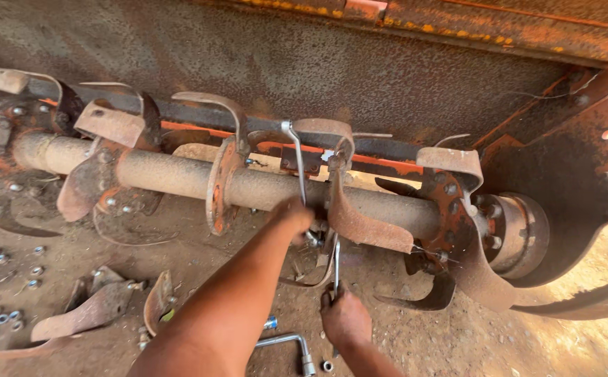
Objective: The person uses a cordless impact wrench and two manual wrenches to tighten bolts on a large, rusty auger shaft. They switch between the power tool and manual tools to secure the fasteners on the machinery.
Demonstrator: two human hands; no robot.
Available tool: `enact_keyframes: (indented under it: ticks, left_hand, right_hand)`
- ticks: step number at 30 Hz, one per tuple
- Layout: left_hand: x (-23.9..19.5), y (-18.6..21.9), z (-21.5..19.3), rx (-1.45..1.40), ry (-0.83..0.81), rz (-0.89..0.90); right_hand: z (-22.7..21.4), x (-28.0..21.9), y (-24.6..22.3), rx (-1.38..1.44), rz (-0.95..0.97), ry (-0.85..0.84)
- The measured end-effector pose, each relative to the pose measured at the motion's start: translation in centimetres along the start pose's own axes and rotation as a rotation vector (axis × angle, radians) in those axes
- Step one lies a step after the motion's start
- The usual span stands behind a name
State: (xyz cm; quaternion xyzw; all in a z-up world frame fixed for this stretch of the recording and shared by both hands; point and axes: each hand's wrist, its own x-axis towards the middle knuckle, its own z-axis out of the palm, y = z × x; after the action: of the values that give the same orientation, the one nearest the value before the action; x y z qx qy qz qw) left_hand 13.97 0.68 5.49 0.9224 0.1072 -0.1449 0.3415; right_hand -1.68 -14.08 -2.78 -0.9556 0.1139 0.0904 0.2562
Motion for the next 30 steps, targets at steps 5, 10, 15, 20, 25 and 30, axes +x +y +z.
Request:
enact_keyframes:
  ticks: [5, 10, 15, 20, 25, 30]
  left_hand:
    - [3.2, -2.2, 3.0, -0.037, -0.193, -0.053]
    - [5.0, -5.3, -0.1, 0.439, 0.121, 0.176]
    - [0.6, -8.4, 3.6, -0.051, 0.406, 0.176]
    - [-5.2, -7.8, 6.9, -0.393, 0.322, 0.024]
    - [-7.5, -9.4, 7.0, -0.543, 0.226, 0.092]
    - [-6.3, -9.2, 5.8, -0.826, 0.456, 0.231]
  right_hand:
    - [0.7, -0.1, 0.6, 0.038, 0.043, -0.013]
    - [0.0, -0.5, 0.1, 0.000, 0.027, 0.040]
    - [-0.3, -1.0, -0.4, 0.042, 0.030, 0.009]
    - [-0.4, -1.1, -0.1, 0.050, -0.027, 0.051]
    - [-0.3, -1.4, 0.1, 0.058, -0.001, 0.033]
    - [-0.7, -1.0, -0.5, 0.059, 0.017, 0.024]
